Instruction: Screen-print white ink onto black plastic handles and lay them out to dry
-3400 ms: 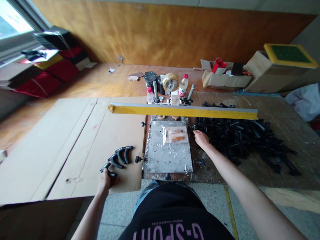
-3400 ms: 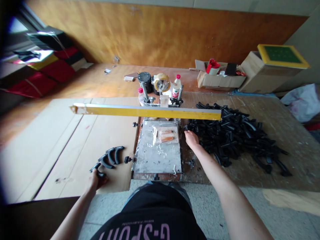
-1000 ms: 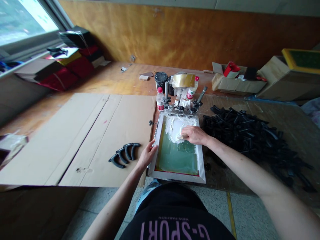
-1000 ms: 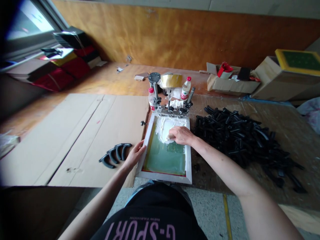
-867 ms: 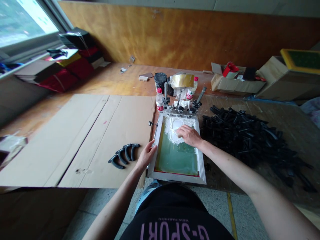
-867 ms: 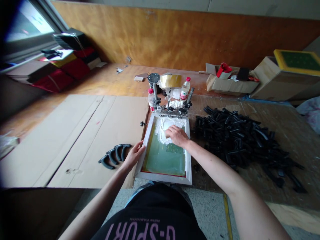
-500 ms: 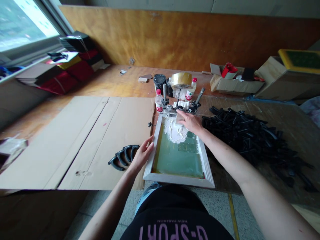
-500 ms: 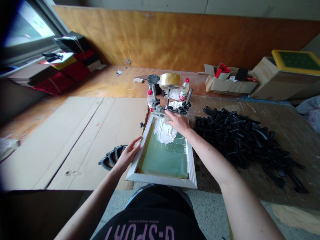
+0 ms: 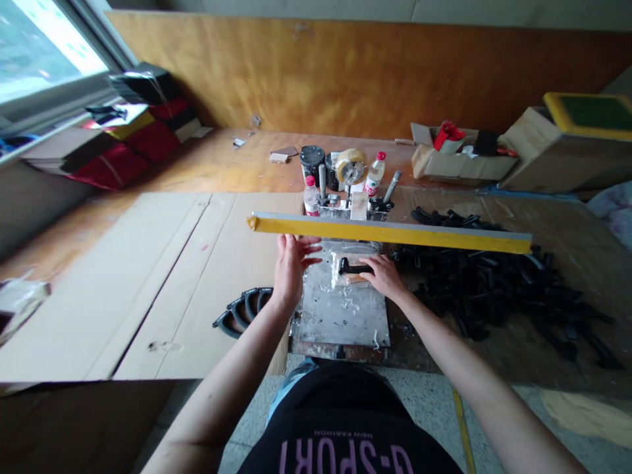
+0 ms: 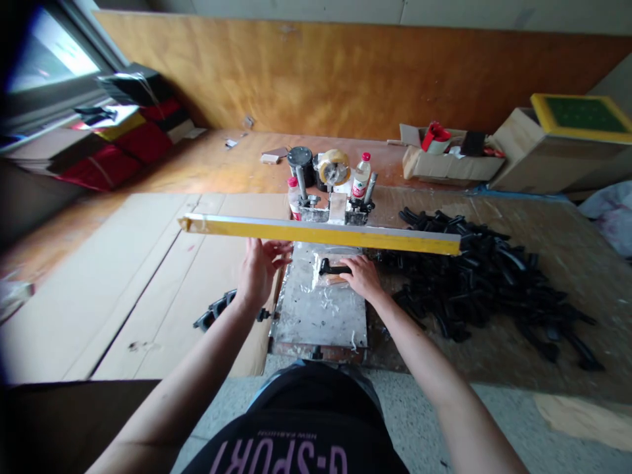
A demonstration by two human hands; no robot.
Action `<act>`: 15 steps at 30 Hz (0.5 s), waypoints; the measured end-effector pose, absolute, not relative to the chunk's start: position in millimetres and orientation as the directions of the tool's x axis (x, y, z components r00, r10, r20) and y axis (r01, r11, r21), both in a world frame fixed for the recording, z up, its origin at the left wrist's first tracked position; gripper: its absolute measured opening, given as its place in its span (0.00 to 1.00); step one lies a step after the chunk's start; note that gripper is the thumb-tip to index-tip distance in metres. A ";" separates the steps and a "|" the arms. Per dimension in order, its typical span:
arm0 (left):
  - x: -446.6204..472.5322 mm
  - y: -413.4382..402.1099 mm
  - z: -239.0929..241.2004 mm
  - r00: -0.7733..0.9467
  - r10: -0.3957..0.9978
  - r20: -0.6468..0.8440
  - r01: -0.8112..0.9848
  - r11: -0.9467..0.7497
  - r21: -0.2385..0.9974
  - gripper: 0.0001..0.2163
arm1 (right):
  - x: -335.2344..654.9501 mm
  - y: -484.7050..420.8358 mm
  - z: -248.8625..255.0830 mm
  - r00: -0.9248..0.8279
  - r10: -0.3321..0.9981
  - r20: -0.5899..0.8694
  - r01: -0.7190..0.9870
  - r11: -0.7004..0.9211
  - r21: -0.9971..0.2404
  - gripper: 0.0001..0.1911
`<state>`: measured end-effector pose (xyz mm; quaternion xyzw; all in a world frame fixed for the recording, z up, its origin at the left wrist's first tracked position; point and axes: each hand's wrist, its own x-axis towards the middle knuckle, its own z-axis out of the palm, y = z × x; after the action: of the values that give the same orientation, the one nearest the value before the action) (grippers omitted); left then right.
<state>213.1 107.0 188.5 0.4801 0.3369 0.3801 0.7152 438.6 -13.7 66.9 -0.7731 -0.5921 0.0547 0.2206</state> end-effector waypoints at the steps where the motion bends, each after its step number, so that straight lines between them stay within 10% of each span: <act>1: 212.9 95.1 176.5 0.533 0.815 -0.229 -0.151 0.358 0.922 0.26 | 424.4 -12.9 69.8 0.283 0.940 0.191 0.905 -0.197 -0.376 0.13; 5: 199.9 48.7 124.3 0.608 0.552 -0.571 0.113 0.652 0.750 0.27 | 363.1 -14.9 92.4 0.184 0.938 0.294 0.936 -0.076 -0.345 0.06; 9: 151.9 44.4 87.6 0.459 0.687 -0.564 0.073 0.603 0.794 0.23 | 342.1 -34.0 96.8 -0.109 0.953 0.281 0.906 0.211 -0.366 0.09; 15: 12.6 86.0 29.5 -0.156 0.797 -0.584 0.272 0.603 0.750 0.21 | 445.0 -126.1 58.5 0.537 0.834 -0.127 0.828 -0.550 -0.106 0.07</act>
<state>12.6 86.0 29.5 0.3715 0.7192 0.2461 0.5331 445.0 -126.1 58.5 -0.8766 -0.4740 0.0816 0.0165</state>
